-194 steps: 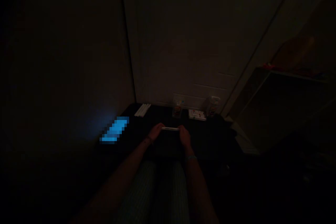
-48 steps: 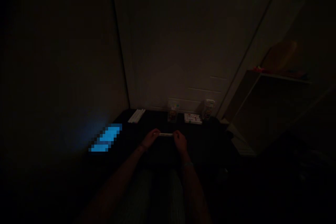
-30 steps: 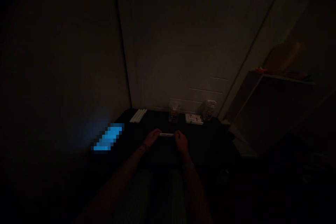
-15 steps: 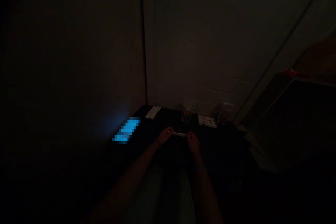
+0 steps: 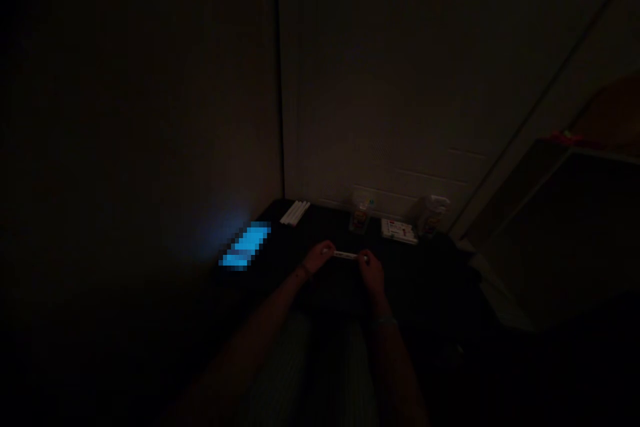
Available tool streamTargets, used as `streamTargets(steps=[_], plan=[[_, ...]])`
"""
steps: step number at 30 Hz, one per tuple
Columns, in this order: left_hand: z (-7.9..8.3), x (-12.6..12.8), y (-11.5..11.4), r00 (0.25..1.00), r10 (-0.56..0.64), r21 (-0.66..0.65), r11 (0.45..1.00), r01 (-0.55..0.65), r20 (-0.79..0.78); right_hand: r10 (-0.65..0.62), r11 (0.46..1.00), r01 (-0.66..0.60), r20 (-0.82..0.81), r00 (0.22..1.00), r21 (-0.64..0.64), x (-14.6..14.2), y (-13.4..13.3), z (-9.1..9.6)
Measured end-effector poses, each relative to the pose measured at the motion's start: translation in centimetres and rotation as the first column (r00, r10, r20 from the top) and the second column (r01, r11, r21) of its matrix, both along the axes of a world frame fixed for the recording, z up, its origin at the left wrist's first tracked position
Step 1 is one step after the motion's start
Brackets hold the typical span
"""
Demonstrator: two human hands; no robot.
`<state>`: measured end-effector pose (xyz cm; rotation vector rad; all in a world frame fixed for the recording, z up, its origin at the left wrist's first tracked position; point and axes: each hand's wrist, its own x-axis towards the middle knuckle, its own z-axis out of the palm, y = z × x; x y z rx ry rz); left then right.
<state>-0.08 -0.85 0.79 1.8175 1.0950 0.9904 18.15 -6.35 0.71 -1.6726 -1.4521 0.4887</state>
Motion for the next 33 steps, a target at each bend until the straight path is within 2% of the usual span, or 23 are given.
streamTargets(steps=[8,20,33], plan=[[-0.23,-0.15,0.11,1.0,-0.024,0.006,1.0,0.024,0.007,0.03,0.999,-0.03,-0.004,1.0,0.021,0.37,0.47,-0.32],[-0.15,-0.03,0.19,1.0,-0.002,0.029,1.0,0.001,0.015,0.005,1.0,-0.005,-0.009,1.0,0.009,-0.04,0.17,-0.1],[0.25,-0.35,0.01,1.0,0.013,-0.02,1.0,-0.013,0.01,0.029,0.999,-0.029,0.001,1.0,0.016,0.08,0.14,0.25]])
